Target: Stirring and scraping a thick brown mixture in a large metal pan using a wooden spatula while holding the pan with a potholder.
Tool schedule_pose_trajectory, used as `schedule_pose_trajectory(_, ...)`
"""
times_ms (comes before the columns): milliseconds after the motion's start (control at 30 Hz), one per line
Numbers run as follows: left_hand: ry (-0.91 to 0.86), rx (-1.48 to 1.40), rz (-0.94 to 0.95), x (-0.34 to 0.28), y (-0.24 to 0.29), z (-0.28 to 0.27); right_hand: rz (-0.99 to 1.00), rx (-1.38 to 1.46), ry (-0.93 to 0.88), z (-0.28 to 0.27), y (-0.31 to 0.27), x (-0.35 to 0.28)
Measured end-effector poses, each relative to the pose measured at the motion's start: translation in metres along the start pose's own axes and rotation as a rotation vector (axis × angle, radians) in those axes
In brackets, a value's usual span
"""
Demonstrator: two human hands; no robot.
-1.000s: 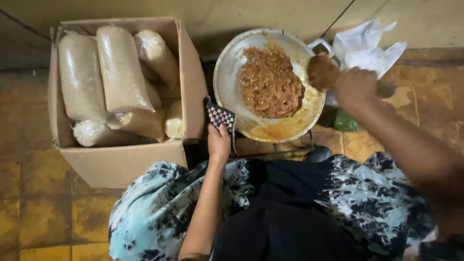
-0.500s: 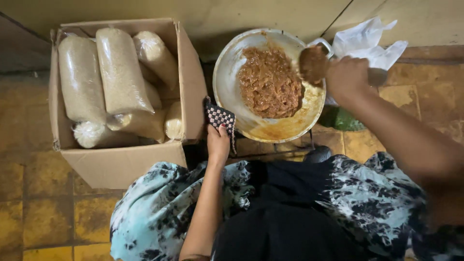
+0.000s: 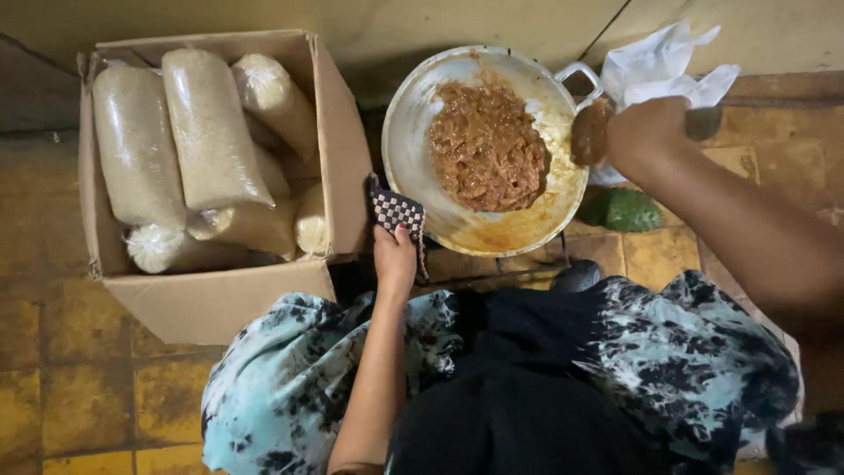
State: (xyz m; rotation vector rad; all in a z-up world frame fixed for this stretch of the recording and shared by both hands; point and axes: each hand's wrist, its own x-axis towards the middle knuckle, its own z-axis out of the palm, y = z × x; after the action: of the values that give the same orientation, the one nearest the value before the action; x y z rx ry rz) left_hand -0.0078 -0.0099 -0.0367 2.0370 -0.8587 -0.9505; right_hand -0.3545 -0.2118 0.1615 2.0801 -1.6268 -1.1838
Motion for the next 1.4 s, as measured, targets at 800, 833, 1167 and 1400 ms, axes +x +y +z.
schedule_pose_trajectory(800, -0.013, -0.020, 0.036, -0.007, 0.005, -0.006, -0.480, -1.095, -0.398, -0.146, -0.025, -0.085)
schedule_pose_trajectory(833, -0.016, -0.015, 0.028, -0.005, 0.003, -0.005, -0.491, -1.095, -0.400, -0.147, -0.020, -0.088)
schedule_pose_trajectory(1167, -0.014, 0.010, 0.053, 0.001, -0.004, 0.001, 0.155, 0.386, -0.440, -0.125, -0.018, -0.100)
schedule_pose_trajectory(1400, -0.035, -0.009, 0.000, -0.010, 0.020, -0.010, -0.022, 0.192, -0.582, -0.094, 0.002, -0.065)
